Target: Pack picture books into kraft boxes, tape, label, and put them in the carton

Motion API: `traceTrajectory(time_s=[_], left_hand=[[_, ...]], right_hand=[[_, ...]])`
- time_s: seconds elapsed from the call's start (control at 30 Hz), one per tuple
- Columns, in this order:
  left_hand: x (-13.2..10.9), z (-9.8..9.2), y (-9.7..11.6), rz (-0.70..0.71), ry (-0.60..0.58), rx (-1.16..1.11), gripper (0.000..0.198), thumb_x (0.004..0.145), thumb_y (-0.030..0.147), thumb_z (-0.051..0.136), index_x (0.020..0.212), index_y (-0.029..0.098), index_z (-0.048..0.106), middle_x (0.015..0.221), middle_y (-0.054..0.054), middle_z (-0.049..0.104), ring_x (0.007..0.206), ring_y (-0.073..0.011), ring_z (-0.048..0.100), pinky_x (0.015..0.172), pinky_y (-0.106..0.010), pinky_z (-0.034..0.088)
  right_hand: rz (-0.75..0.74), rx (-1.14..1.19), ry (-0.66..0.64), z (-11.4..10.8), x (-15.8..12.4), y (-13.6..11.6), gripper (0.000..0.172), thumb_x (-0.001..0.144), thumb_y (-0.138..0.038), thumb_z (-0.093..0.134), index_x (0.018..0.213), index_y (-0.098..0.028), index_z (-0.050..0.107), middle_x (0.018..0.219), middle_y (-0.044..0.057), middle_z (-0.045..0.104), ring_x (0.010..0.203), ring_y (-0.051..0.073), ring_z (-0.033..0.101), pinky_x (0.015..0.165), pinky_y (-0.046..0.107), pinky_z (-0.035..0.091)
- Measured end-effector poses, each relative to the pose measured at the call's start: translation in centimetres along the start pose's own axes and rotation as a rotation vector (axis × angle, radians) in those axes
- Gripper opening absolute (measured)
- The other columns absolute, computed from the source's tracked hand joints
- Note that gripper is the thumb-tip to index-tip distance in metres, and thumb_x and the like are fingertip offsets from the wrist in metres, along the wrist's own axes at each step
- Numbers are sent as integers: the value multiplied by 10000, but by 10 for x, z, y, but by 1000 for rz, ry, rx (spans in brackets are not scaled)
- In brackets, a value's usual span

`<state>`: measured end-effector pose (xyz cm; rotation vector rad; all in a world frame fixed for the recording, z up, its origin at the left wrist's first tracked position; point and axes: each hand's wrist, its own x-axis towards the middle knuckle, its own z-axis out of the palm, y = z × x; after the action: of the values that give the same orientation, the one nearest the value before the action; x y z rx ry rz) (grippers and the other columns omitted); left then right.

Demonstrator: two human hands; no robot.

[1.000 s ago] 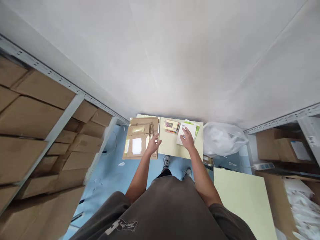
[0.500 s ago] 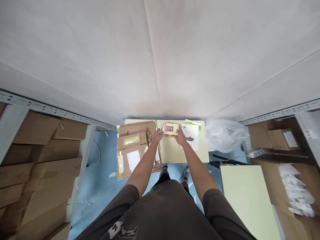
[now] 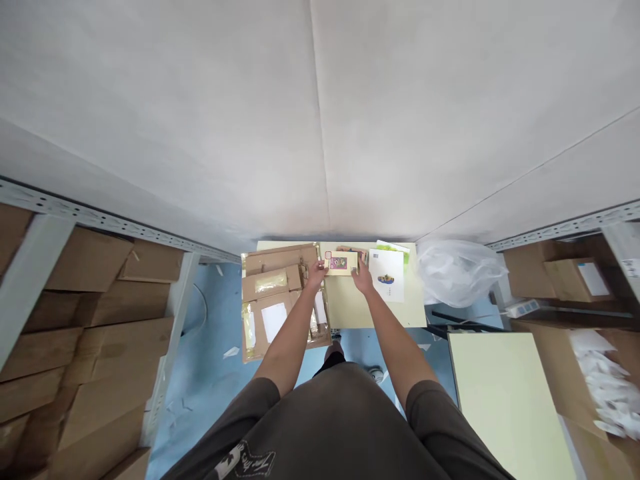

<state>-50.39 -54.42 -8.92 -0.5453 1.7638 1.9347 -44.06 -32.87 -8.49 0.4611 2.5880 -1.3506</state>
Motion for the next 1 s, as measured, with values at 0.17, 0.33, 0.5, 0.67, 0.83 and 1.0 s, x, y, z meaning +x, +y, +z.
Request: traceTrajectory(time_s=[0.17,0.33,0.5,0.67,0.83,1.0], left_hand=[[-42,17,25,-42,-167,-86,473,673,313,909,1086,186,717,897,-39,700,847,-170,687,873,-356,598],[-87,64,55,26,-336,50,542,667,398,914,1142,214,730,1011,-46,734,912,-168,689,889,-350,598],[-142,143,67,73,-499,164,590,699,334,861,1264,213,739,1087,-77,744,959,-187,708,934,-394,609],[-216,248,49,113,-735,218,637,680,313,856,1299,207,751,1101,-95,768,989,-223,732,939,-424,616],[-307,370,-1,104,-1013,305,669,669,363,894,1299,188,753,1145,-117,790,1040,-257,738,953,-433,610],[-414,474,-66,136,-1182,445,558,738,397,871,1241,177,767,1218,-136,777,1068,-243,733,960,-390,595]], right_hand=[[195,523,128,-50,-30,-16,698,739,-418,655,1405,-208,639,1305,115,768,1112,298,732,977,441,588],[178,766,244,-116,-88,-18,562,617,-396,758,1148,-225,691,1082,74,810,916,267,748,777,376,590],[100,914,360,-187,-171,9,544,617,-384,785,1132,-244,680,1060,59,809,906,255,755,768,361,591],[65,1014,579,-263,-285,58,521,617,-381,835,1103,-243,706,1071,69,818,937,270,766,794,383,608],[71,1119,802,-328,-432,117,482,611,-342,879,1049,-244,704,1032,47,828,931,269,784,855,425,626],[49,1204,1070,-352,-572,166,499,622,-323,901,1048,-261,649,983,29,828,925,269,793,870,425,625]])
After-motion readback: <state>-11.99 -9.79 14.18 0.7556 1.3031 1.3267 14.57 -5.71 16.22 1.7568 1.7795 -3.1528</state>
